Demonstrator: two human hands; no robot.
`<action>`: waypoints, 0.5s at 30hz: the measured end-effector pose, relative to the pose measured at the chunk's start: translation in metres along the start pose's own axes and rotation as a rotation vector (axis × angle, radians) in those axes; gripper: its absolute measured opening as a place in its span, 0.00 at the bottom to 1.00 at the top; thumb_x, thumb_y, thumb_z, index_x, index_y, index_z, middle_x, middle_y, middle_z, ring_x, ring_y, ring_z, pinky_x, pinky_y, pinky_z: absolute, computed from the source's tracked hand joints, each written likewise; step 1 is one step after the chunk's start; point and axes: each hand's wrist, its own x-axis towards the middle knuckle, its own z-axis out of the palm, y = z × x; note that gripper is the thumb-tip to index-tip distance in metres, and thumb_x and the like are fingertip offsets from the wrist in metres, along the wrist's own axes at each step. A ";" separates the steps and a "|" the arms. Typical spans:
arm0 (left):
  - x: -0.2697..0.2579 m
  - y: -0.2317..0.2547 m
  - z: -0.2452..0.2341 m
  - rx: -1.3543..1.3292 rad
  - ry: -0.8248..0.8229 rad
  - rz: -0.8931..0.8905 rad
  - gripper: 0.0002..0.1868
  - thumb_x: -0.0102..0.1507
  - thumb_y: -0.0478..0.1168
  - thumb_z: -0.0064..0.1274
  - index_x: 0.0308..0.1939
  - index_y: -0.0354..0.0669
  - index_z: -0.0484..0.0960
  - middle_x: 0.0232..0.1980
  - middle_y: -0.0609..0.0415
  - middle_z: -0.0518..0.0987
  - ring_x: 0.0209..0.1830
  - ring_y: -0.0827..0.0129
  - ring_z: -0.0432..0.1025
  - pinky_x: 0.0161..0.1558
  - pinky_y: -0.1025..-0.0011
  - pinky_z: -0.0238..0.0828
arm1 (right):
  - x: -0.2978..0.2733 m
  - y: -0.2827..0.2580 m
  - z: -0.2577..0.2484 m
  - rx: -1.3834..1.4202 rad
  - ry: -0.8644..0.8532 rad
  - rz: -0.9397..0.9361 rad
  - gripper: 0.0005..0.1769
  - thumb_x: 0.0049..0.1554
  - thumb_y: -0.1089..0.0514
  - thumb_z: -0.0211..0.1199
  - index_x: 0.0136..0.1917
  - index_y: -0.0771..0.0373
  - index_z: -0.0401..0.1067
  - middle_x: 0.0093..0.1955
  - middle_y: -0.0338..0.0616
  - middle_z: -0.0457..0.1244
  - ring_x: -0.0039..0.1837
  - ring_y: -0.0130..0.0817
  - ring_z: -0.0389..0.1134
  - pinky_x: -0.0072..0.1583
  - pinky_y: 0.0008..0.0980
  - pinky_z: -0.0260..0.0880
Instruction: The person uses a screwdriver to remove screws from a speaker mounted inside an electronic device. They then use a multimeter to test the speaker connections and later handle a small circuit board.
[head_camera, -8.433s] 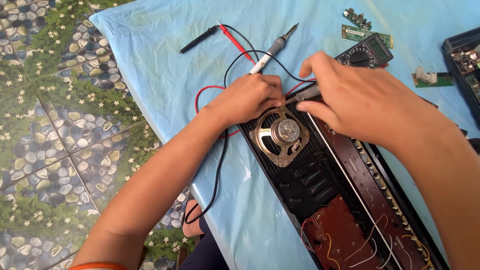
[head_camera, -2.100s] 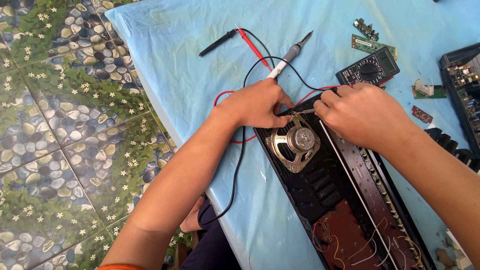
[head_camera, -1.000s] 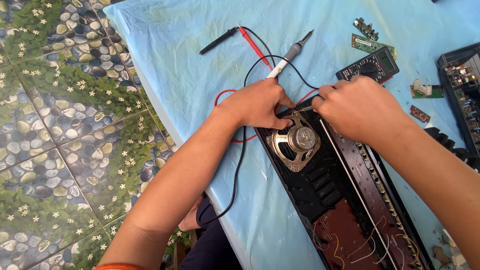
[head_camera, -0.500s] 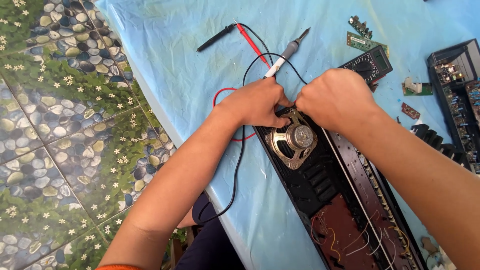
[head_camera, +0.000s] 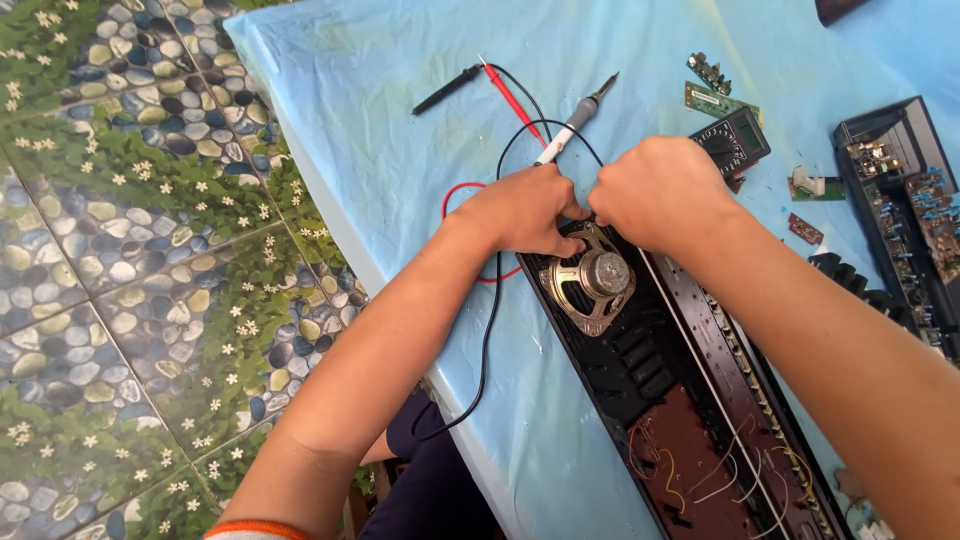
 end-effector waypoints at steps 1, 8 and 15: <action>0.001 0.001 -0.001 0.002 -0.002 0.001 0.20 0.51 0.52 0.63 0.45 0.54 0.91 0.28 0.43 0.85 0.30 0.44 0.80 0.38 0.54 0.81 | -0.006 0.001 0.006 0.001 0.001 0.002 0.21 0.60 0.48 0.60 0.26 0.48 0.72 0.24 0.33 0.64 0.33 0.36 0.69 0.40 0.38 0.71; 0.002 -0.001 0.001 -0.002 -0.015 0.008 0.21 0.51 0.52 0.64 0.46 0.52 0.90 0.29 0.42 0.85 0.30 0.44 0.80 0.37 0.54 0.81 | -0.047 -0.008 0.031 -0.033 0.390 0.055 0.08 0.58 0.52 0.59 0.37 0.49 0.73 0.34 0.35 0.64 0.37 0.35 0.69 0.40 0.33 0.67; 0.003 -0.005 0.001 -0.009 -0.010 0.004 0.21 0.51 0.52 0.64 0.46 0.54 0.90 0.27 0.43 0.84 0.28 0.45 0.79 0.36 0.56 0.80 | -0.045 -0.002 0.037 0.249 0.048 0.173 0.18 0.66 0.43 0.49 0.43 0.49 0.75 0.32 0.40 0.68 0.40 0.41 0.74 0.44 0.38 0.71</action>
